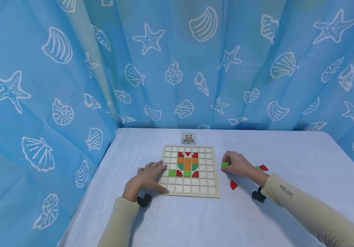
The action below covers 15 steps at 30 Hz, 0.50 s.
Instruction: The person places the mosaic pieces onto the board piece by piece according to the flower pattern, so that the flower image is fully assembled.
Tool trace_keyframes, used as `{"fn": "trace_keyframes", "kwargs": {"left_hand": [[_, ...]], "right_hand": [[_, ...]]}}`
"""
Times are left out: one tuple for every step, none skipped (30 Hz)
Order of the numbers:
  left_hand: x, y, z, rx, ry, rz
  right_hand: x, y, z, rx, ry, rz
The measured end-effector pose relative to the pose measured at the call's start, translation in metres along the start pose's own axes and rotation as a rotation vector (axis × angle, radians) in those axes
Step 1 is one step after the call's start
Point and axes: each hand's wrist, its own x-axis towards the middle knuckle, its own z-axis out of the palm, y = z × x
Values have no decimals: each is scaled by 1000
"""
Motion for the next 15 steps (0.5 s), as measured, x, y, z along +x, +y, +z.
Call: {"fn": "trace_keyframes", "kwargs": {"left_hand": [[0,0,0,1,-1,-2],[0,1,-1,2,1,-1],[1,1,-1,-2,1,0],[1,1,-1,-5,4,3],[1,1,-1,-7,4,5],[1,1,-1,-10,6,8],[1,0,-1,-11,6,11],[1,0,-1,-12,5,13],[1,0,0,-13,3,13],[1,0,0,-12,2,12],[1,0,1,-6,1,11],[1,0,1,0,2,11],[1,0,1,8,3,11],[1,0,1,15,6,10],[1,0,1,22,8,11]], "right_hand": [[0,1,0,7,2,-5],[1,1,0,9,8,-14],[1,1,-1,12,18,-23],[1,1,-1,15,32,-27],[2,0,-2,20,49,-26],[2,-2,-3,30,66,-25],[2,-3,-3,40,82,-22],[2,-4,-3,55,93,-19],[2,-6,-3,74,101,-16],[1,-7,-3,94,106,-11],[1,-9,-2,118,106,-16],[0,-11,-1,139,104,-24],[0,-13,1,153,102,-30],[0,-15,2,162,100,-38],[0,-16,3,166,99,-47]]}}
